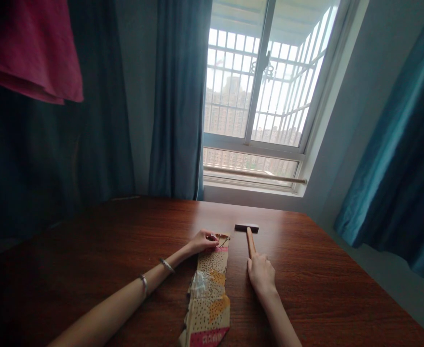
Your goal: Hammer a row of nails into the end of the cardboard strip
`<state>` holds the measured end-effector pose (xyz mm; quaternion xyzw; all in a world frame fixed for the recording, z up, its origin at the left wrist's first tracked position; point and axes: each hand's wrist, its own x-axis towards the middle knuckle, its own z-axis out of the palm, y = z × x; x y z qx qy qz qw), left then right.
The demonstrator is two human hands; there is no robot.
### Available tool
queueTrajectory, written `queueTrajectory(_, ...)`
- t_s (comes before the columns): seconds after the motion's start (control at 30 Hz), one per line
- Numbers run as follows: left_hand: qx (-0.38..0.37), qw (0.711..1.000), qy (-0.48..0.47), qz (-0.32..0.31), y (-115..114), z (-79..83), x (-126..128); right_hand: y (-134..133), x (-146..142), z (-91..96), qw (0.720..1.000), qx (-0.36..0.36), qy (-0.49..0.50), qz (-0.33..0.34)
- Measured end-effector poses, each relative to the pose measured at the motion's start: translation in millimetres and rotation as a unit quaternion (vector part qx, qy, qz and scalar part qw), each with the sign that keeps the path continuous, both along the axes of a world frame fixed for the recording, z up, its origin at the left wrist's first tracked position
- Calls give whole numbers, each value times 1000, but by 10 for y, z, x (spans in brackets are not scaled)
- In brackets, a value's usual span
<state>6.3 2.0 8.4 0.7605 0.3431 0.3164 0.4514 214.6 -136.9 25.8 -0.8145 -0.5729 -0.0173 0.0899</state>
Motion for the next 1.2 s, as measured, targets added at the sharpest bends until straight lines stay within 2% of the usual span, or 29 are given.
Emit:
queueTrajectory(0.13, 7, 1000, 11, -2, -11, 12, -4, 60, 114, -31, 996, 30, 82, 9)
queueTrajectory(0.2, 13, 1000, 11, -3, 1, -5, -4, 59, 177, -16, 981, 67, 180, 24)
queueTrajectory(0.23, 15, 1000, 10, -4, 9, -15, -4, 49, 196, 6, 964, 84, 250, 25)
queueTrajectory(0.27, 15, 1000, 10, -4, 15, -24, -5, 31, 203, 42, 938, 96, 333, 21)
queueTrajectory(0.3, 14, 1000, 10, -4, 19, -31, -6, 4, 201, 91, 899, 99, 427, 16)
queueTrajectory(0.37, 17, 1000, 13, 0, 19, -32, -8, -71, 170, 223, 789, 77, 609, 12)
queueTrajectory(0.4, 19, 1000, 14, 1, 16, -27, -9, -119, 146, 300, 733, 56, 678, 18)
queueTrajectory(0.43, 22, 1000, 14, 0, 10, -20, -10, -169, 115, 376, 688, 31, 725, 27)
queueTrajectory(0.47, 23, 1000, 13, -2, 2, -10, -11, -220, 80, 448, 657, 6, 753, 37)
queueTrajectory(0.53, 26, 1000, 9, -7, -15, 13, -15, -313, -2, 558, 624, -29, 780, 50)
queueTrajectory(0.63, 31, 999, 11, -5, -39, 42, -23, -411, -133, 632, 603, -51, 793, 69)
queueTrajectory(0.73, 28, 999, 16, -1, -54, 57, -34, -460, -223, 642, 599, -60, 794, 88)
queueTrajectory(1.03, 2, 1000, 5, -8, -65, 48, -44, -552, -293, 693, 639, -66, 762, 80)
queueTrajectory(1.2, 20, 1000, 6, -8, -46, 12, -40, -607, -344, 757, 633, -50, 767, 87)
